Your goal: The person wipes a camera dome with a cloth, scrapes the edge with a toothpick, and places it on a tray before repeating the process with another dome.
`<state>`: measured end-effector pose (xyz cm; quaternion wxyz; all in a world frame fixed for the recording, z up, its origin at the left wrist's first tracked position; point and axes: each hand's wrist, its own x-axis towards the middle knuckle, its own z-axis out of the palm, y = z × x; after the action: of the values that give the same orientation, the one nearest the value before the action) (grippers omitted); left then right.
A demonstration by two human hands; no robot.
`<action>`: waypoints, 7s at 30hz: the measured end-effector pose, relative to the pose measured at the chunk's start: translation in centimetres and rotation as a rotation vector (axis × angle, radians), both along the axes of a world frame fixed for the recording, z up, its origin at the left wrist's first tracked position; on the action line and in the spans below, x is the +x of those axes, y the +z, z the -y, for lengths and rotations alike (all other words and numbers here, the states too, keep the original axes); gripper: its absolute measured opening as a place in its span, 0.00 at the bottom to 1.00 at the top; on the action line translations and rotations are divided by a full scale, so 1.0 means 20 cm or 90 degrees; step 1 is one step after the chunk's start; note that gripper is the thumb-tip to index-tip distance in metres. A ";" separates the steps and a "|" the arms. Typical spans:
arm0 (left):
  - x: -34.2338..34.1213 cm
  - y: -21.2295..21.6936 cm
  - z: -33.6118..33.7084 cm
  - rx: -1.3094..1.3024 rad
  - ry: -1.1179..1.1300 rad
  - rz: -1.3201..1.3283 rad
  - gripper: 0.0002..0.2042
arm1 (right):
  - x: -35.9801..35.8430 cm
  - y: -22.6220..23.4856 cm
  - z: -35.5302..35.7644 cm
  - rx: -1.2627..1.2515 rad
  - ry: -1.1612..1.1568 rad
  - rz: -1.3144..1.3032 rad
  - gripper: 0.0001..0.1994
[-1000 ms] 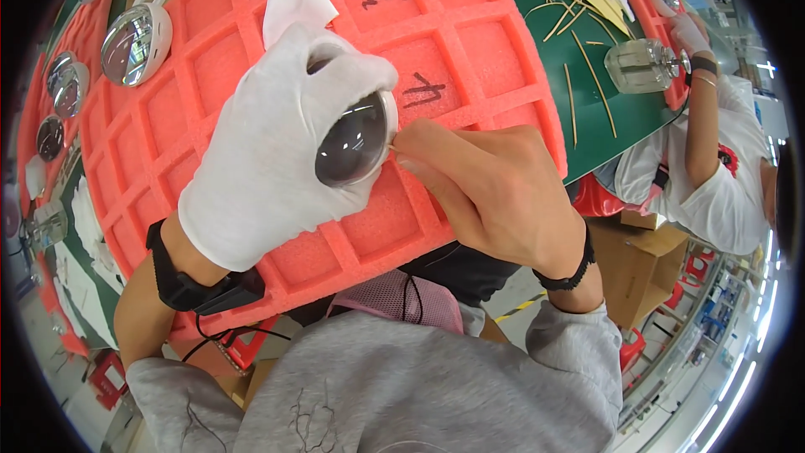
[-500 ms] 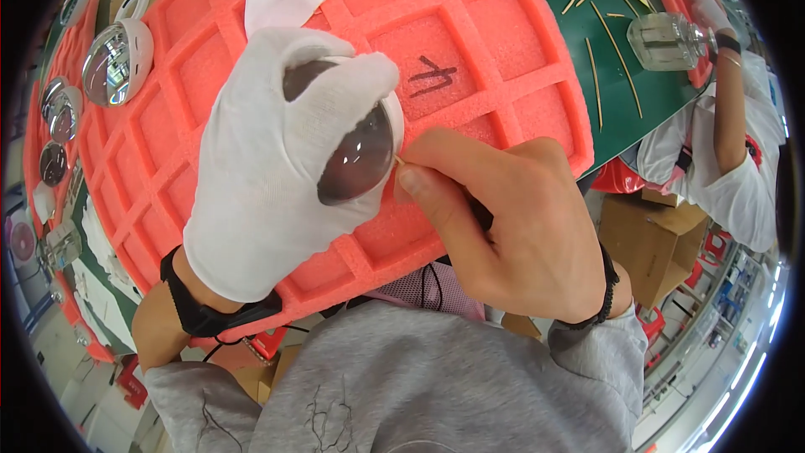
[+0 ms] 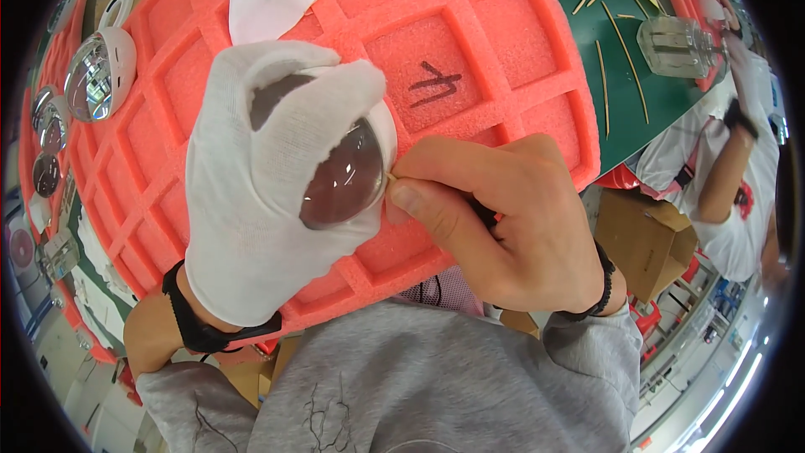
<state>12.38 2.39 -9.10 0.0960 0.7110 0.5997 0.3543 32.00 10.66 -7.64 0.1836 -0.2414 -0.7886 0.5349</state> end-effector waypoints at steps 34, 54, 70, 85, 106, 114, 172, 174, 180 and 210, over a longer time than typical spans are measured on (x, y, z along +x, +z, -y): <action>-0.04 0.00 0.01 -0.005 -0.029 0.044 0.34 | 0.00 -0.03 -0.11 -0.260 0.153 -0.044 0.10; -0.06 0.00 0.00 0.024 -0.052 0.012 0.33 | -0.04 0.05 -0.16 -0.531 0.187 0.107 0.16; -0.09 -0.01 -0.01 0.011 -0.082 0.062 0.34 | -0.06 0.07 -0.14 -0.470 0.122 0.120 0.13; -0.08 -0.01 0.00 -0.035 -0.072 0.120 0.33 | -0.02 0.04 -0.08 -0.401 0.089 0.045 0.12; -0.09 -0.02 -0.01 0.011 -0.087 0.097 0.32 | -0.04 0.04 -0.09 -0.289 0.099 0.057 0.10; -0.10 -0.02 -0.01 0.013 -0.087 0.094 0.30 | -0.03 0.02 -0.06 -0.183 0.075 0.037 0.07; -0.06 0.05 0.02 -0.069 -0.010 0.188 0.26 | -0.09 0.03 0.13 0.230 -0.275 -0.127 0.07; -0.06 0.06 0.02 -0.079 -0.011 0.191 0.26 | -0.07 0.04 0.13 0.175 -0.294 -0.102 0.07; -0.06 0.04 0.01 -0.037 -0.032 0.186 0.25 | -0.06 0.04 0.10 0.343 -0.182 -0.030 0.09; -0.07 -0.02 0.00 0.046 -0.016 0.156 0.26 | -0.14 0.07 0.00 0.346 -0.018 0.077 0.06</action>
<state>11.07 2.34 -9.60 0.1471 0.6727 0.5615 0.4588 29.27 10.65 -6.31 0.2016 -0.2258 -0.9091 0.2861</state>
